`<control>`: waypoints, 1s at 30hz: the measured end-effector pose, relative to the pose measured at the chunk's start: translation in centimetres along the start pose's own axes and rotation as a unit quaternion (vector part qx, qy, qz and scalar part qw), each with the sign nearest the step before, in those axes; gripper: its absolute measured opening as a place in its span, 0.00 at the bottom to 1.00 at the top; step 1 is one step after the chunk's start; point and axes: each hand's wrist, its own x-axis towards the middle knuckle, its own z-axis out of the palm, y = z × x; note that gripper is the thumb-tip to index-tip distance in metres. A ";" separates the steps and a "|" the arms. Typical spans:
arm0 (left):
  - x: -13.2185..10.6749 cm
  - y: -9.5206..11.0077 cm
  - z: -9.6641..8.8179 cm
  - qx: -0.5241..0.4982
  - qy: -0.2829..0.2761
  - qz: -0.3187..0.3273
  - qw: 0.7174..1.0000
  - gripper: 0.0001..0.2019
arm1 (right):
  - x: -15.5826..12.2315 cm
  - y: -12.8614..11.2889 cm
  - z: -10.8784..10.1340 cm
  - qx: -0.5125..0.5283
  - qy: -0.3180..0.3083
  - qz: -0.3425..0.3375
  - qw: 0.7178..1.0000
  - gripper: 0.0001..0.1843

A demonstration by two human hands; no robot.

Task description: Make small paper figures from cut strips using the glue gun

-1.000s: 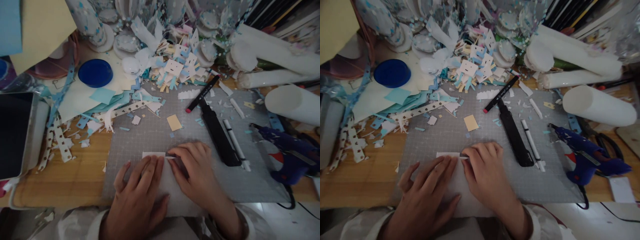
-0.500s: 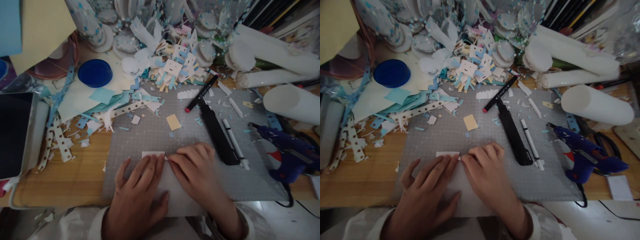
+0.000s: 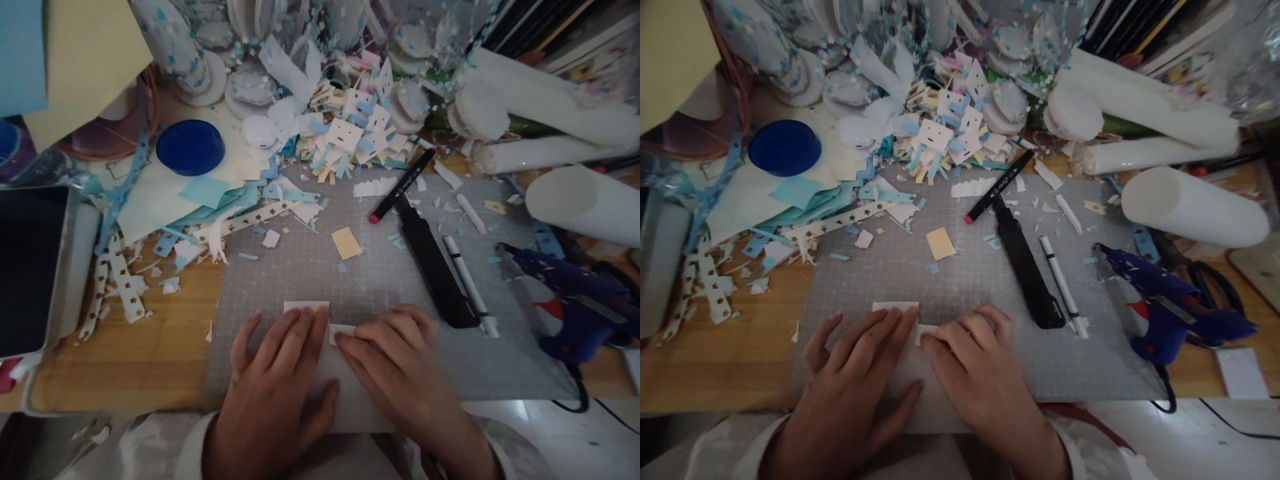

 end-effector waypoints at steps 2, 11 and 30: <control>0.0 0.0 0.0 -0.002 -0.004 0.001 1.000 0.30 | -0.4 -0.1 0.0 0.005 -0.009 -0.002 1.000 0.13; 0.0 0.1 -0.1 0.002 -0.008 0.009 1.000 0.30 | -1.7 -0.9 0.1 0.038 -0.010 0.005 0.999 0.13; -1.3 -1.4 -1.2 0.059 -0.039 0.146 0.987 0.32 | -3.9 -2.3 -0.6 0.051 -0.063 0.018 0.997 0.08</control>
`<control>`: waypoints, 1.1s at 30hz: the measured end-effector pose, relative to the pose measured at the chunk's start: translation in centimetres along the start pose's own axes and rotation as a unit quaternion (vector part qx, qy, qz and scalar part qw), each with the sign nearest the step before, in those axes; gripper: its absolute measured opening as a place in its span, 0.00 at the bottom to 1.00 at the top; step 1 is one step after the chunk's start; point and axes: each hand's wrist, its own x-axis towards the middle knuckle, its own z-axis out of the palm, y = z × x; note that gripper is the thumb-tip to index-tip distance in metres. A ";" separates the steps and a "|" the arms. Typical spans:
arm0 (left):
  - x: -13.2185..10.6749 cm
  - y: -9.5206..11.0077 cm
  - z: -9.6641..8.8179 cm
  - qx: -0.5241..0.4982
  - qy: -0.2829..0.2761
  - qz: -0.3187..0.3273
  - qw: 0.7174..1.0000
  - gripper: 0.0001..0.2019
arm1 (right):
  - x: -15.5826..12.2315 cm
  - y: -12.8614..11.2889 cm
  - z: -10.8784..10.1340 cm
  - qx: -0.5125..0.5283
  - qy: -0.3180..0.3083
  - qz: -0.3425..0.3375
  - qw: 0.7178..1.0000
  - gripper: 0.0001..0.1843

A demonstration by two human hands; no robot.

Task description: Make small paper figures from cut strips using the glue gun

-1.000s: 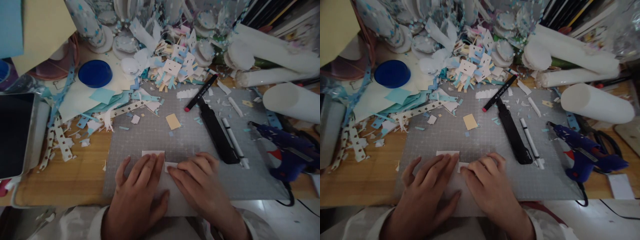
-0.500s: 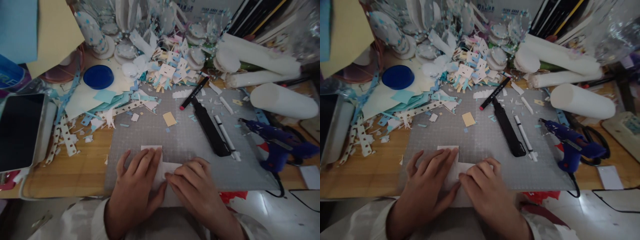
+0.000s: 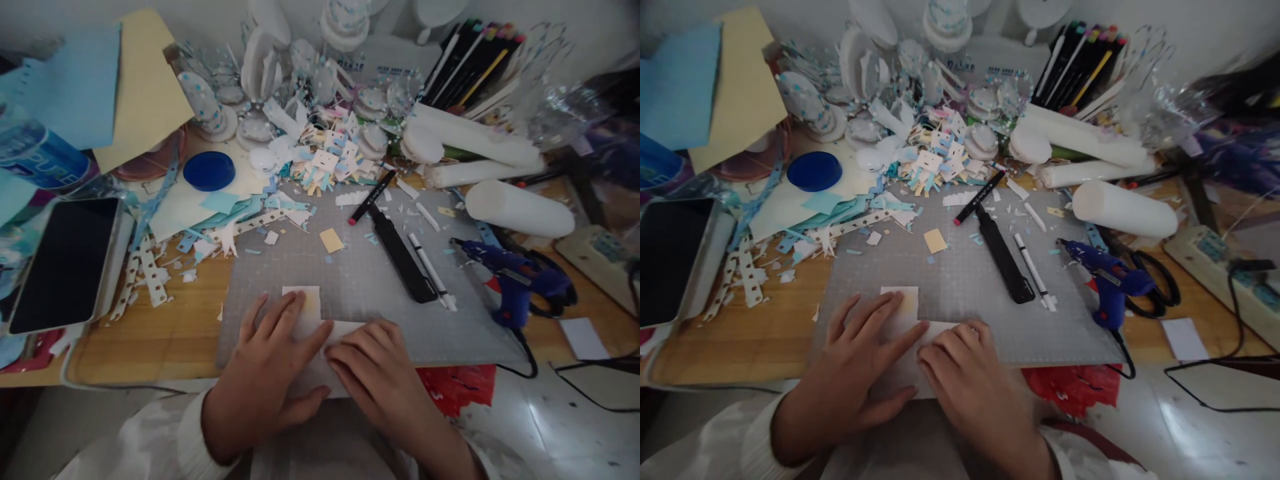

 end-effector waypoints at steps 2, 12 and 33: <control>-0.3 -0.1 0.1 0.001 -0.005 0.001 1.000 0.32 | 0.4 0.2 -1.0 0.023 0.006 -0.011 1.000 0.09; -0.3 0.0 0.2 0.014 -0.007 -0.006 1.000 0.36 | 5.9 2.8 -2.2 -0.015 -0.099 -0.134 0.986 0.25; -0.9 -0.9 -0.4 -0.023 0.121 0.179 0.976 0.10 | 5.8 2.1 -2.0 -0.048 -0.092 -0.131 0.986 0.25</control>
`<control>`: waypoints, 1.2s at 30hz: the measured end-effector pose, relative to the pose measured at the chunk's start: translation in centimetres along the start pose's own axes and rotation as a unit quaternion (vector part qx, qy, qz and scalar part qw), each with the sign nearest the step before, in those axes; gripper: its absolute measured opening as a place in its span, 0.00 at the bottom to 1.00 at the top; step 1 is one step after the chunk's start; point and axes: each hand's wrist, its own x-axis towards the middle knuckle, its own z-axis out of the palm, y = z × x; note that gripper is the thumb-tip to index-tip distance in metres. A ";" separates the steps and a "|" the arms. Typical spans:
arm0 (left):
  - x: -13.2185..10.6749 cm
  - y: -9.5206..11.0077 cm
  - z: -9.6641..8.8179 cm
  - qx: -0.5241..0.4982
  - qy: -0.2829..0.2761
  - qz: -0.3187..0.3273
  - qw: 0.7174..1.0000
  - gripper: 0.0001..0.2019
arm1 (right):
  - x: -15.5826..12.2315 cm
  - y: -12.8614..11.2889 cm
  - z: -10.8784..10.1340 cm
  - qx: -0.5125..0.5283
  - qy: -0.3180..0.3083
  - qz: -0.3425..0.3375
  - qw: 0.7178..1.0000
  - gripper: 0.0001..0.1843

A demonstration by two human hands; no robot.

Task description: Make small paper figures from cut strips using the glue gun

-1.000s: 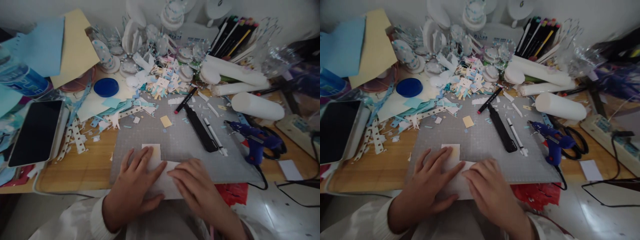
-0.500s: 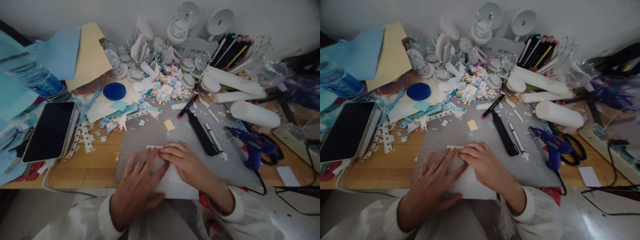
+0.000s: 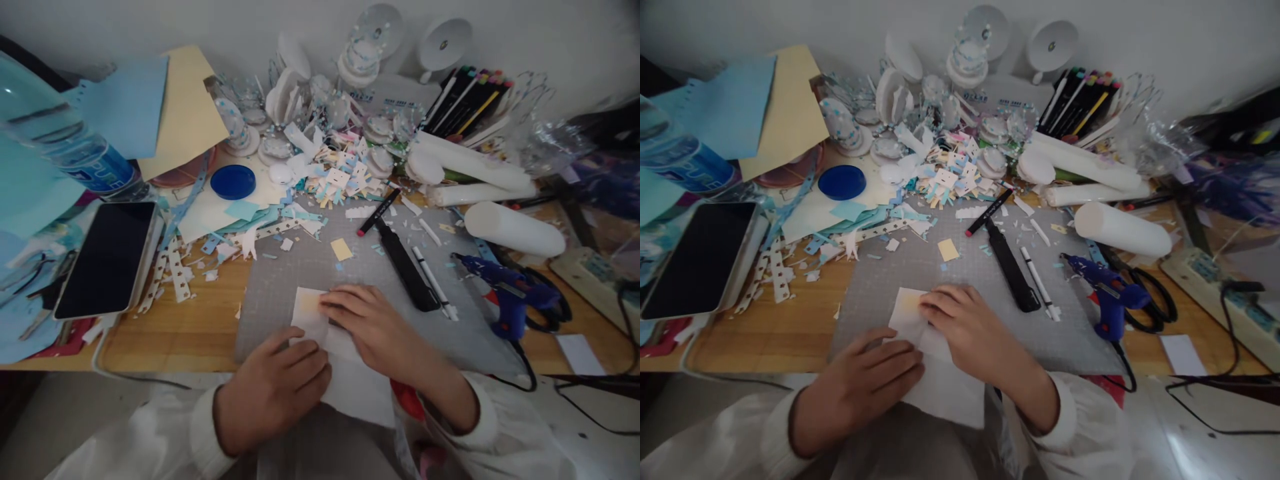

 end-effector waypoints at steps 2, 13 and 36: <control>-0.1 -1.4 -1.6 -0.015 -0.020 0.008 1.000 0.09 | 0.0 -0.5 0.0 -0.018 0.003 0.010 1.000 0.22; -3.9 -6.3 -7.0 0.014 -0.093 -0.116 0.989 0.22 | 0.3 -4.8 3.9 -0.059 0.047 0.104 0.992 0.21; -1.4 1.7 -4.4 -0.059 -0.077 -0.159 0.983 0.14 | 2.0 -6.1 5.5 -0.031 0.113 0.222 0.968 0.20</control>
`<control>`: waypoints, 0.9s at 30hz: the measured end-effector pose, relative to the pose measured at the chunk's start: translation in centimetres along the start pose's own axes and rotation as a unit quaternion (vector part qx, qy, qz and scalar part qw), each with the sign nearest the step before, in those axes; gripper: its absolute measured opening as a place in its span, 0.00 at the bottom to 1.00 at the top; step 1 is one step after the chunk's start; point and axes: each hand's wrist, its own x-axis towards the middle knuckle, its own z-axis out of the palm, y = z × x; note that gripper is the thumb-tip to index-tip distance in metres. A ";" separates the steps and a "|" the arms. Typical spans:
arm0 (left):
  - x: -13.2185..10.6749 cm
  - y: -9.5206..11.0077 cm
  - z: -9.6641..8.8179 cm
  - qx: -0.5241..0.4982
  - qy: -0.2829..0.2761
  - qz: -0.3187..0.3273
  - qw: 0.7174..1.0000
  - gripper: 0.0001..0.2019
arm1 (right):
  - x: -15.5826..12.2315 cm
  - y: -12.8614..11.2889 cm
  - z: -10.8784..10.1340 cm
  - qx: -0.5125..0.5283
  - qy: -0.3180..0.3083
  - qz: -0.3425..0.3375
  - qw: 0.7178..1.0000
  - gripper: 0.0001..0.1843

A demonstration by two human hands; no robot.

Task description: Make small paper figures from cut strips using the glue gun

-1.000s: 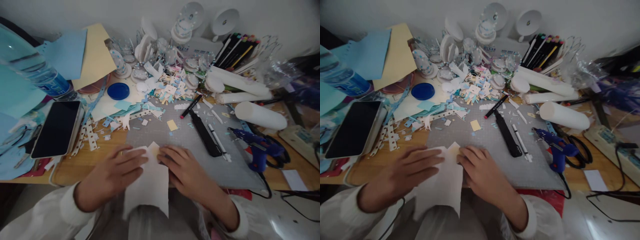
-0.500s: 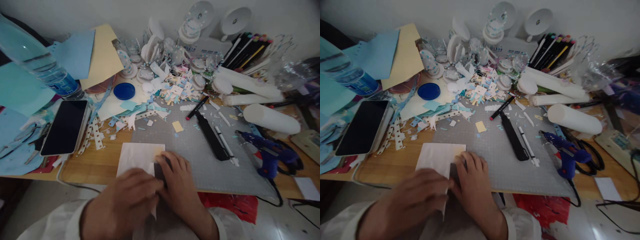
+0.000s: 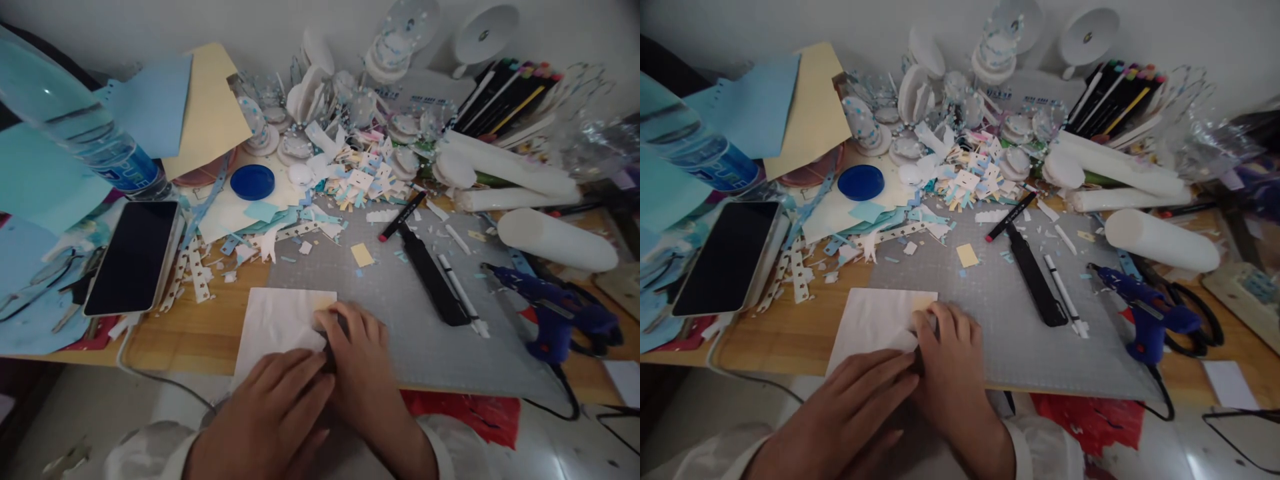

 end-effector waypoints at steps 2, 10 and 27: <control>-0.2 -0.9 -0.8 0.042 -0.007 -0.024 0.999 0.14 | -0.1 0.0 -0.3 0.029 -0.012 -0.002 1.000 0.23; -1.2 -5.0 -2.1 0.171 -0.031 -0.151 0.973 0.11 | -0.1 0.4 -0.8 0.072 -0.025 -0.010 0.997 0.18; 5.8 -5.1 -0.6 0.057 -0.139 -0.148 0.978 0.14 | 6.5 3.6 -3.1 0.040 -0.152 -0.122 0.980 0.13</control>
